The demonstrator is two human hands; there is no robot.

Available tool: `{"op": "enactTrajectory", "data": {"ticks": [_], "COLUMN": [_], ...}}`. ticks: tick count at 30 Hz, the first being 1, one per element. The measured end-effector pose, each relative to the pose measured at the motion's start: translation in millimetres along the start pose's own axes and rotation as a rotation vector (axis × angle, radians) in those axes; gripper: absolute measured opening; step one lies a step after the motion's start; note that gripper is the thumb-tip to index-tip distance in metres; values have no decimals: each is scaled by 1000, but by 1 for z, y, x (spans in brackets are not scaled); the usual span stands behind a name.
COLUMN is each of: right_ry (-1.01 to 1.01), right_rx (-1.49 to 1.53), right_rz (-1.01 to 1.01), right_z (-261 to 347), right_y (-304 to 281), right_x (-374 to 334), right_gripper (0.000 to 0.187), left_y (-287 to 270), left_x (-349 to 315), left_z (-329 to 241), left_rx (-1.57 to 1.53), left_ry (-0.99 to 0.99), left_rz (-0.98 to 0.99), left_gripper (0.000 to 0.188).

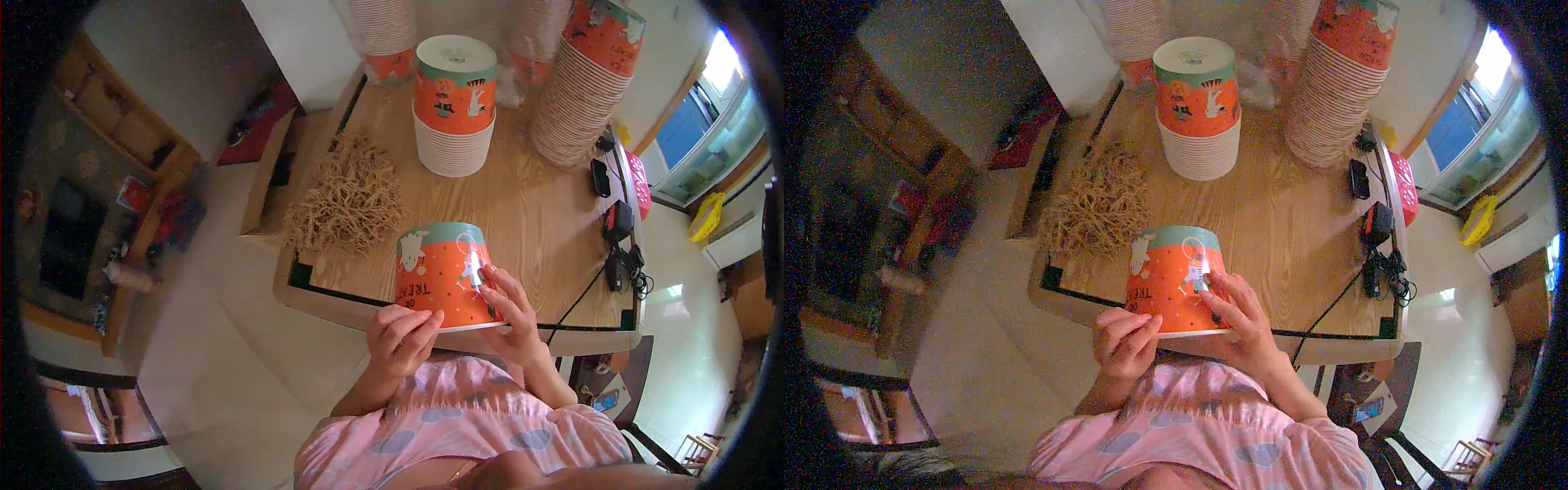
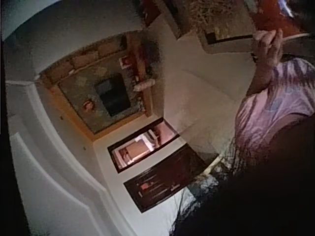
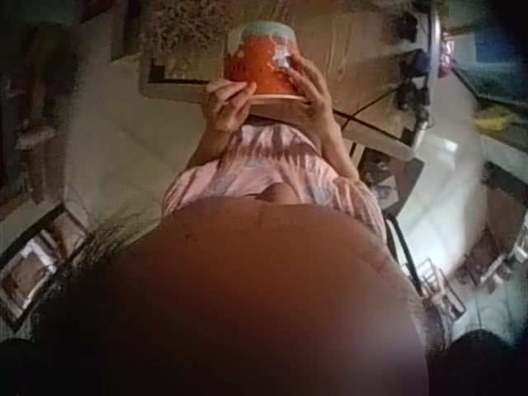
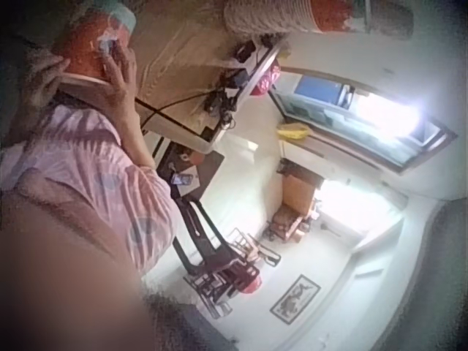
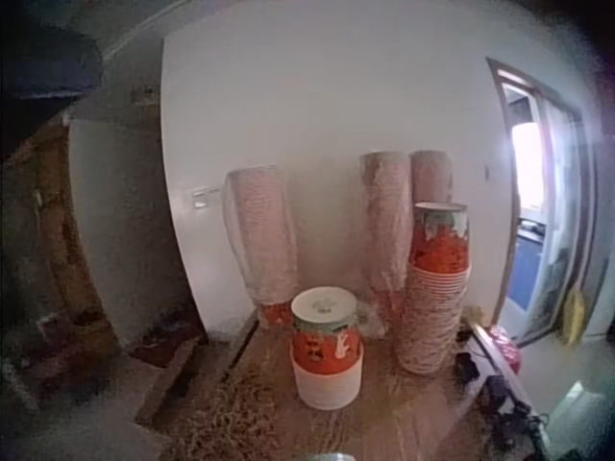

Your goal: Packaging paper buckets with decorative shredded paper filler.

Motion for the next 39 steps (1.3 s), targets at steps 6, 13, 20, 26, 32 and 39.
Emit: {"op": "enactTrajectory", "data": {"ticks": [6,13,20,26,32,39], "right_ry": [-33,-83,-29,17,258,191], "right_rx": [2,75,110,236,382,285], "right_rz": [-198,-393,-386,-339,-312,-260], "right_z": [-8,-27,-36,-39,-68,-56], "right_y": [-5,-15,-8,-4,1,6], "right_x": [-7,-24,-28,-29,-24,-19], "right_gripper": [35,28,36,45,67,48], "left_y": [4,12,16,17,9,8], "left_x": [1,0,2,-14,-31,-35], "left_z": [2,5,6,13,13,16], "left_rx": [-28,-73,-89,-97,22,23], "left_ry": [-49,-66,-73,-119,-74,-76], "left_rz": [0,-5,10,-48,-179,-151], "left_gripper": [33,37,38,33,25,24]}}
Point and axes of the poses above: each hand's wrist, its own x-axis towards the middle knuckle, its own y-axis out of the palm, z = x × y, the point moved 8 cm from there along x, towards the middle knuckle, and after that the axes turned 8 degrees about y, right-handed, at the moved point
